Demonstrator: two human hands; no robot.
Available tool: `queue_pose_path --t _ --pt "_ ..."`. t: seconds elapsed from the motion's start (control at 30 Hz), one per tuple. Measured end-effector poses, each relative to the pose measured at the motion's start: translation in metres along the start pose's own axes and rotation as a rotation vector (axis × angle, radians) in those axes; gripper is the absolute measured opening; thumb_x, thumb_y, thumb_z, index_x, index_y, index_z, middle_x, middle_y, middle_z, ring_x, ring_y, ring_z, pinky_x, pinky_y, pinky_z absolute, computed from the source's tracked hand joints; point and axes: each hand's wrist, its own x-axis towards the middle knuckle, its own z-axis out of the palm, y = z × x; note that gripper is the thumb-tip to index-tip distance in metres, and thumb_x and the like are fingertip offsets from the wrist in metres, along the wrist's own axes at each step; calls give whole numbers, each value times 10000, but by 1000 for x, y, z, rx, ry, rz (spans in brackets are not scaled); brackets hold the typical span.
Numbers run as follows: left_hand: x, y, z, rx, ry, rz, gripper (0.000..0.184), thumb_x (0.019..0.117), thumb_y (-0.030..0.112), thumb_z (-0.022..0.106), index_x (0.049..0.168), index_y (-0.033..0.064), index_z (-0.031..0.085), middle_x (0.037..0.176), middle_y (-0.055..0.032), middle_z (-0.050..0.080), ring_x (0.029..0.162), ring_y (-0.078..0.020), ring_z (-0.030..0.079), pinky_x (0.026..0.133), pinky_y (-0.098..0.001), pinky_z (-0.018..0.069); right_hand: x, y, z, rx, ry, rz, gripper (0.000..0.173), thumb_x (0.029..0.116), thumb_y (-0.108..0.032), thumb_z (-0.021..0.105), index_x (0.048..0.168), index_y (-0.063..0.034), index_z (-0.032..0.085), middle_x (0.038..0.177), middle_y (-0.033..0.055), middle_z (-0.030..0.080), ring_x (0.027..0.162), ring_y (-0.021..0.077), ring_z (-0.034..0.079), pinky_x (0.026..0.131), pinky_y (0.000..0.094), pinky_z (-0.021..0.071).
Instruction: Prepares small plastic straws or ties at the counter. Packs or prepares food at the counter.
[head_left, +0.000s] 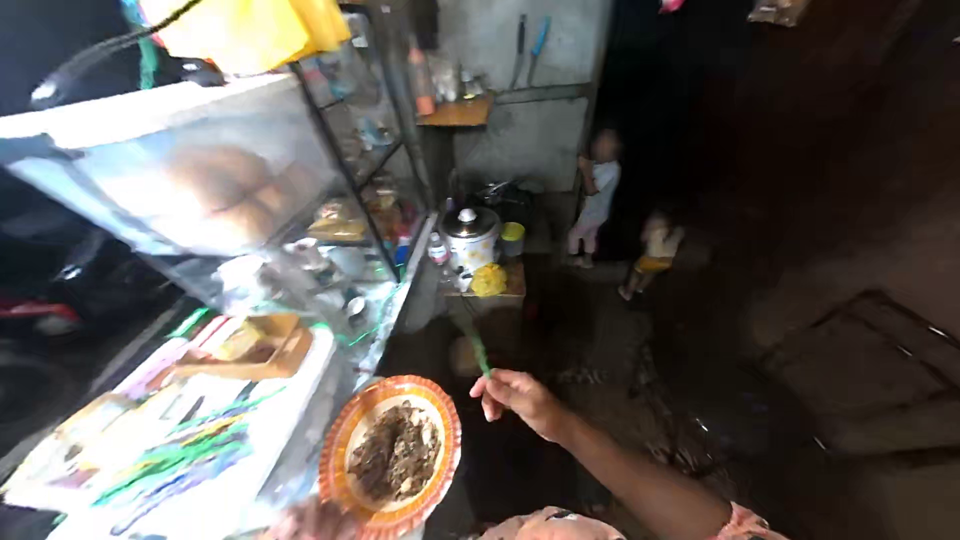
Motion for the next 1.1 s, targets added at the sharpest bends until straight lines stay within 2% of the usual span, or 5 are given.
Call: queue_pose_path --t 0.27,0.57,0.67,0.83,1.1 --pt "-8 -36 24 419 248 -147 238 1064 120 365 1122 71 591 810 95 643 710 -6 615 694 -195 537 10 25 122 -283 -102 -239 287 1018 -182 570 1093 19 760 1200 99 738 1186 111 657 1055 287 507" --pt "-15 19 -3 989 148 51 432 1000 296 590 1324 12 584 1262 -76 599 1042 -59 600 881 -236 525 30 20 156 -390 -179 -212 291 1066 -189 439 1054 36 624 815 10 612 701 -3 573 674 184 516" --pt "-11 37 -2 1073 106 5 412 999 296 605 1300 15 636 1227 -80 634 1013 -67 611 866 -242 521 23 16 164 -480 -431 -108 346 1069 -194 464 1144 75 667 938 156 719 863 163 700 819 362 578" --pt "-8 56 -10 560 180 -104 207 1022 189 520 1000 146 720 899 115 716 697 51 608 643 -142 509 20 15 161 -113 -598 113 280 1075 -210 405 1044 -39 624 738 -119 494 627 -70 454 611 132 413" --pt "5 48 -42 227 -203 196 165 969 297 661 1090 317 772 1067 152 746 913 42 691 760 -123 565 20 11 169 709 -700 432 202 1008 -170 414 867 -251 533 550 -166 428 455 -36 406 473 147 373"
